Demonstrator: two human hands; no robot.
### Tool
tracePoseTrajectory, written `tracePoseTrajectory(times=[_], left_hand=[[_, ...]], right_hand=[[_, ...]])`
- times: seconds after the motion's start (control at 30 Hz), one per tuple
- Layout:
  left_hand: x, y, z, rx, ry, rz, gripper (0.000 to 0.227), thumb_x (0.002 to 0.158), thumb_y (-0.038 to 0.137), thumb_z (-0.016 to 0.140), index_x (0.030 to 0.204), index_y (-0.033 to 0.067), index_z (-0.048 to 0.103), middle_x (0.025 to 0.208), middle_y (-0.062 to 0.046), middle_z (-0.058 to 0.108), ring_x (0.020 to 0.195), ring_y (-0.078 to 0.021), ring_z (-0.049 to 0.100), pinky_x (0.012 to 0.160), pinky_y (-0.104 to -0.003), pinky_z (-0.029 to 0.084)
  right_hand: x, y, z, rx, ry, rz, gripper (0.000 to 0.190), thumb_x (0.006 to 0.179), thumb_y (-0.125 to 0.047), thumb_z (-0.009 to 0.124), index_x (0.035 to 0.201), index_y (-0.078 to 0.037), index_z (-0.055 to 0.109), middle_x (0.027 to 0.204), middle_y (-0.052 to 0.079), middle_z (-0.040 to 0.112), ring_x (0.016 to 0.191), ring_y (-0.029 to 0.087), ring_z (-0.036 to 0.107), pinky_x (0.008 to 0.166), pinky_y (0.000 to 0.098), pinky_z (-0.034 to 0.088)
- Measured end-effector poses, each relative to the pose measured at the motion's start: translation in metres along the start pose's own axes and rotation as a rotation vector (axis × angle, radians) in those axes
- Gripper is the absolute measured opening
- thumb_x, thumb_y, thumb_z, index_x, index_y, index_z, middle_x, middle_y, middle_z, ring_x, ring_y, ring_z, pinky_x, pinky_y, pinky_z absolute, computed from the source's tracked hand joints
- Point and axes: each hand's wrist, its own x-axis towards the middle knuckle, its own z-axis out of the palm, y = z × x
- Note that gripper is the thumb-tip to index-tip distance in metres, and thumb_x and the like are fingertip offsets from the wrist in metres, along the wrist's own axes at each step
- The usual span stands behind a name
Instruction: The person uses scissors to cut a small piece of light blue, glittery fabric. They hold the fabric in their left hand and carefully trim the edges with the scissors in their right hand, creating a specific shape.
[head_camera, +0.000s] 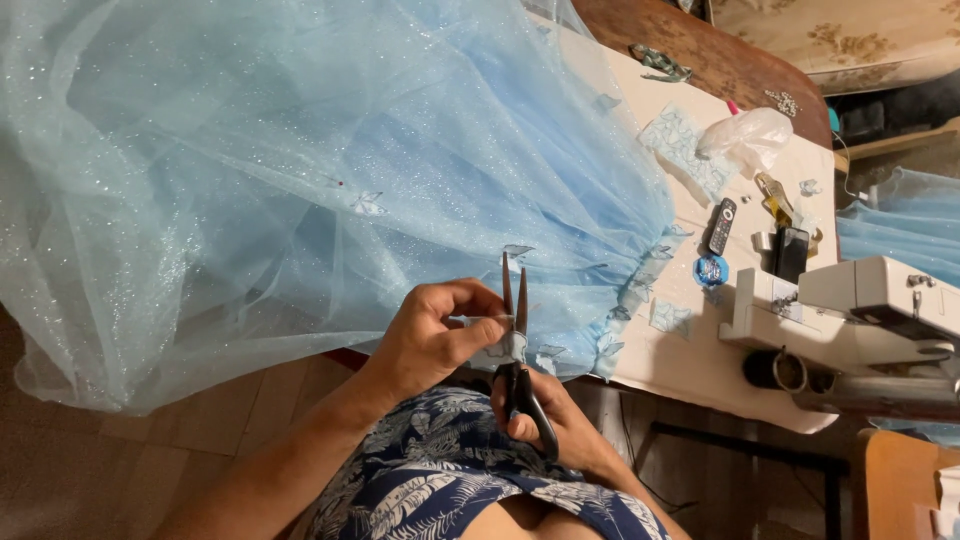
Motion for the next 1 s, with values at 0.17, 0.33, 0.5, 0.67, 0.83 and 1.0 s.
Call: tracePoseTrajectory(times=[0.17,0.33,0.5,0.67,0.83,1.0], left_hand=[[-0.001,0.002,-0.007,0.028,0.009,0.012,0.017,0.080,0.019,0.070,0.089,0.0066,0.076,0.086,-0.003,0.075,0.074,-0.0126,0.068,0.068,-0.025,0.057],[-0.005,0.012,-0.014,0.016,-0.016,-0.023,0.020,0.077,0.018,0.069,0.091,0.0052,0.075,0.081,-0.005,0.078,0.067,-0.0126,0.070,0.063,-0.025,0.058],[-0.008,0.008,-0.020,-0.057,-0.044,0.000,0.017,0.082,0.015,0.071,0.093,0.0031,0.075,0.071,-0.002,0.070,0.057,-0.0090,0.059,0.050,-0.021,0.048],[-0.010,0.000,-0.024,-0.073,-0.008,0.009,0.012,0.082,0.014,0.073,0.088,0.0041,0.074,0.069,-0.001,0.068,0.057,-0.0083,0.059,0.051,-0.021,0.048],[-0.014,-0.007,-0.032,-0.222,-0.027,-0.053,0.018,0.082,0.009,0.076,0.096,-0.0007,0.071,0.080,-0.010,0.074,0.066,-0.0177,0.072,0.060,-0.029,0.065],[-0.027,-0.017,-0.047,-0.493,-0.036,-0.199,0.029,0.078,0.001,0.078,0.103,-0.0007,0.063,0.085,-0.016,0.074,0.059,-0.0311,0.073,0.058,-0.036,0.065]], right_hand=[[0.002,0.002,-0.001,0.009,-0.028,0.019,0.045,0.093,-0.054,0.066,0.093,-0.011,0.056,0.075,0.000,0.051,0.062,0.011,0.045,0.057,0.0258,0.038],[0.003,0.000,0.000,-0.021,-0.028,0.060,0.046,0.091,-0.055,0.067,0.092,-0.010,0.057,0.074,0.000,0.052,0.062,0.011,0.046,0.057,0.0257,0.038],[0.003,-0.002,0.003,-0.052,-0.029,0.077,0.047,0.090,-0.056,0.067,0.091,-0.010,0.058,0.072,0.000,0.053,0.060,0.010,0.045,0.056,0.0254,0.038],[0.001,0.003,0.003,-0.047,-0.033,0.117,0.048,0.089,-0.054,0.069,0.094,-0.008,0.059,0.074,0.001,0.054,0.062,0.011,0.047,0.058,0.0258,0.040],[0.005,0.000,0.007,-0.034,-0.079,0.100,0.044,0.091,-0.053,0.067,0.092,-0.010,0.057,0.072,-0.002,0.051,0.061,0.010,0.043,0.057,0.0250,0.037],[0.013,0.001,0.013,-0.033,-0.110,0.077,0.042,0.092,-0.051,0.066,0.093,-0.010,0.059,0.073,-0.001,0.051,0.061,0.011,0.044,0.058,0.0263,0.039]])
